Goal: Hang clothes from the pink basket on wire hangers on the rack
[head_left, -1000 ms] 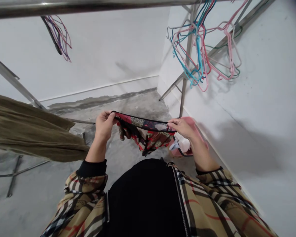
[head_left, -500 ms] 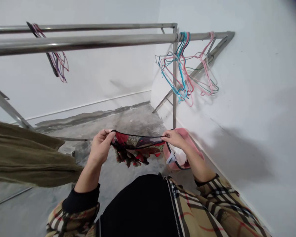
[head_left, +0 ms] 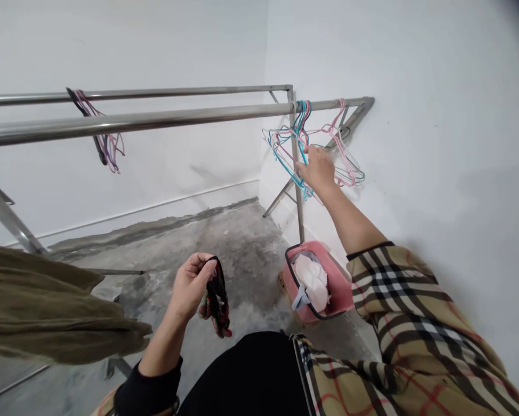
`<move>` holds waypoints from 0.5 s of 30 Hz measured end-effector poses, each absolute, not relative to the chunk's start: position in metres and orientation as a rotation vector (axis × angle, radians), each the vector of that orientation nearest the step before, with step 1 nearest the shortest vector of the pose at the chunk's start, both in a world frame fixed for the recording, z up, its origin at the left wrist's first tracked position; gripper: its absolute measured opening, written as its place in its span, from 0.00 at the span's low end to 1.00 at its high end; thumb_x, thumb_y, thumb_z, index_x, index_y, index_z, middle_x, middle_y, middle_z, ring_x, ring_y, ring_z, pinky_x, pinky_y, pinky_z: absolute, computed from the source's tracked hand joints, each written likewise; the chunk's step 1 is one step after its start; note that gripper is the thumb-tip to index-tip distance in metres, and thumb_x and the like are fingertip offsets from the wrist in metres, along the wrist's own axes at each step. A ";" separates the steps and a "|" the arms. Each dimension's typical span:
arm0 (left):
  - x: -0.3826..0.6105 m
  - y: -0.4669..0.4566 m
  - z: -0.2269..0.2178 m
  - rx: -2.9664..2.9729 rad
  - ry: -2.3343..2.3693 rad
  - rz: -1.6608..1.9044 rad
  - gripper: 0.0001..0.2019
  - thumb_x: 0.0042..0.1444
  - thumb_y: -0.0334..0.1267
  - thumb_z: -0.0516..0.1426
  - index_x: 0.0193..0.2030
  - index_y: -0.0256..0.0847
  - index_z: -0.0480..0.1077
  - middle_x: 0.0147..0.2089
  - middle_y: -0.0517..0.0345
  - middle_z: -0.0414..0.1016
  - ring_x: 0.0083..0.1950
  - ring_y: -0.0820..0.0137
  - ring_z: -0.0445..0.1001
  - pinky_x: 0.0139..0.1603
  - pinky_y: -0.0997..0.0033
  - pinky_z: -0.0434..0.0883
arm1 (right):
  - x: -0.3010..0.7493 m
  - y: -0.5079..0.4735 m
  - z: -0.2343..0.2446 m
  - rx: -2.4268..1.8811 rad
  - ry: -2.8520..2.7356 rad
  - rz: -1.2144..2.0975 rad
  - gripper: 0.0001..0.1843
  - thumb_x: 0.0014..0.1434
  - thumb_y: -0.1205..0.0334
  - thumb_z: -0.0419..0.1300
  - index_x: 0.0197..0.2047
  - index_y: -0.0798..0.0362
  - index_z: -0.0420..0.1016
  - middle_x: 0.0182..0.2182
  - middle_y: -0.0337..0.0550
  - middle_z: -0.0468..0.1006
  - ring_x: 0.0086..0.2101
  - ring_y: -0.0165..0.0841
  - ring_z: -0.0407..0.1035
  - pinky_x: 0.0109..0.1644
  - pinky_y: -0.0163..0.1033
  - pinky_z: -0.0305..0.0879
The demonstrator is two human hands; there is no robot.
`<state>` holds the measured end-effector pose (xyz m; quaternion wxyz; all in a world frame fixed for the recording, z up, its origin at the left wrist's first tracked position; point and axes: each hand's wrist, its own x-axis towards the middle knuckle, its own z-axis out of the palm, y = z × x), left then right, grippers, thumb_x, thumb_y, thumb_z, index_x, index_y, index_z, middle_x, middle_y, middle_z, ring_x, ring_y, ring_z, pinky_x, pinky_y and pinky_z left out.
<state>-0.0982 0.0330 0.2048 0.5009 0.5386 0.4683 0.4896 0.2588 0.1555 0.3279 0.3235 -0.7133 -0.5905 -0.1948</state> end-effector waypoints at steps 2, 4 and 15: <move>-0.101 0.029 0.204 1.305 1.139 1.172 0.11 0.49 0.45 0.63 0.31 0.41 0.69 0.22 0.65 0.67 0.23 0.77 0.62 0.24 0.78 0.61 | 0.260 0.167 0.332 -2.025 -1.587 -0.506 0.17 0.58 0.69 0.56 0.51 0.61 0.70 0.46 0.60 0.75 0.48 0.47 0.68 0.52 0.51 0.63; -0.105 0.026 0.202 1.300 1.152 1.174 0.11 0.49 0.45 0.63 0.31 0.41 0.69 0.22 0.65 0.67 0.23 0.76 0.63 0.25 0.78 0.61 | 0.261 0.172 0.333 -2.108 -1.614 -0.500 0.16 0.59 0.72 0.51 0.50 0.61 0.71 0.44 0.61 0.76 0.46 0.48 0.70 0.50 0.51 0.64; -0.109 0.020 0.201 1.273 1.177 1.194 0.12 0.47 0.47 0.64 0.29 0.41 0.69 0.22 0.64 0.67 0.22 0.75 0.63 0.25 0.77 0.61 | 0.260 0.182 0.333 -2.173 -1.583 -0.547 0.19 0.59 0.75 0.49 0.53 0.67 0.67 0.42 0.69 0.76 0.46 0.50 0.72 0.48 0.52 0.64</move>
